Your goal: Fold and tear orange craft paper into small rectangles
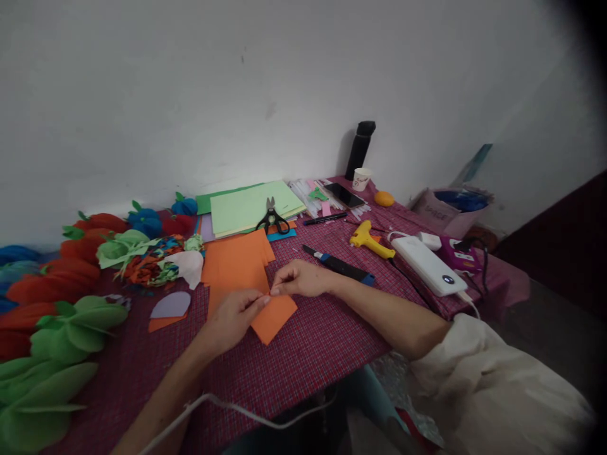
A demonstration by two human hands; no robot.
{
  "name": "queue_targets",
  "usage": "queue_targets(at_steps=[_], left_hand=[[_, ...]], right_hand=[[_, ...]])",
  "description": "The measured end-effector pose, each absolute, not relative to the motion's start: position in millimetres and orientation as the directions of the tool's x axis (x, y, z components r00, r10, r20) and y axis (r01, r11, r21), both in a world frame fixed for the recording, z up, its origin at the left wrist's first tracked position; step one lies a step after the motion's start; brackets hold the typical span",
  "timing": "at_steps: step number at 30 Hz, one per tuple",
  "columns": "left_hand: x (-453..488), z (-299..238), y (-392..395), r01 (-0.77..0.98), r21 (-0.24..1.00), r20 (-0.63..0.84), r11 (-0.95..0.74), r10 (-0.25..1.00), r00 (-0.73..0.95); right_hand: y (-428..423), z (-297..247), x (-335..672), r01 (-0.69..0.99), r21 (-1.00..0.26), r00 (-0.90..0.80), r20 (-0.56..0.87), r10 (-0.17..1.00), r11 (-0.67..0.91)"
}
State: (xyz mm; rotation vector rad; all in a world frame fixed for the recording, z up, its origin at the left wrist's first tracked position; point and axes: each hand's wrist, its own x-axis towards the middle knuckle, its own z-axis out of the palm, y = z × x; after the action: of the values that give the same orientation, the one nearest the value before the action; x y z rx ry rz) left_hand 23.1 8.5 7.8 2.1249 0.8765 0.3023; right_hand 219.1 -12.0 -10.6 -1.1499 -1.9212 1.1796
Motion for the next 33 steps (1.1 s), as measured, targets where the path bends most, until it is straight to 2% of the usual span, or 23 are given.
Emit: queue_targets(at_steps=[8,11,13,15,17,21,27,30,33], left_hand=[[10.7,22.9,15.9,0.467,0.798,-0.121,-0.382,0.657,0.744],[3.5,27.9,21.0,0.511,0.781,-0.096,-0.359,0.740,0.666],[2.3,28.6,22.3,0.527,0.776,-0.025,-0.345,0.820,0.573],[5.4,26.5,19.9,0.493,0.789,0.056,-0.367,0.842,0.537],[11.7,22.2,14.6,0.438,0.801,0.076,-0.409,0.795,0.602],[22.3,13.1,4.6,0.440,0.795,-0.027,-0.418,0.700,0.714],[20.4,10.9,5.4,0.441,0.806,-0.046,-0.395,0.701,0.712],[17.2,11.9,8.8,0.423,0.834,-0.034,-0.354,0.731,0.681],[15.9,13.8,10.4,0.352,0.910,-0.009,-0.218,0.840,0.542]], right_hand=[[-11.3,3.6,237.1,0.293,-0.933,-0.402,0.077,0.912,0.207],[-10.4,4.4,241.3,0.283,-0.937,-0.346,0.097,0.933,0.203],[-10.2,2.8,240.1,0.282,-0.940,-0.316,0.098,0.944,0.192],[-11.0,0.2,234.9,0.283,-0.941,-0.328,0.087,0.941,0.186],[-12.7,-2.3,227.3,0.293,-0.938,-0.368,0.071,0.927,0.188],[-16.5,-4.0,215.4,0.329,-0.921,-0.408,0.061,0.911,0.209],[-16.0,0.9,218.8,0.281,-0.945,-0.445,0.024,0.895,0.165],[-12.9,3.2,227.8,0.171,-0.984,-0.356,-0.006,0.934,0.059],[-11.6,5.5,233.0,0.061,-0.998,-0.181,-0.017,0.983,-0.006]])
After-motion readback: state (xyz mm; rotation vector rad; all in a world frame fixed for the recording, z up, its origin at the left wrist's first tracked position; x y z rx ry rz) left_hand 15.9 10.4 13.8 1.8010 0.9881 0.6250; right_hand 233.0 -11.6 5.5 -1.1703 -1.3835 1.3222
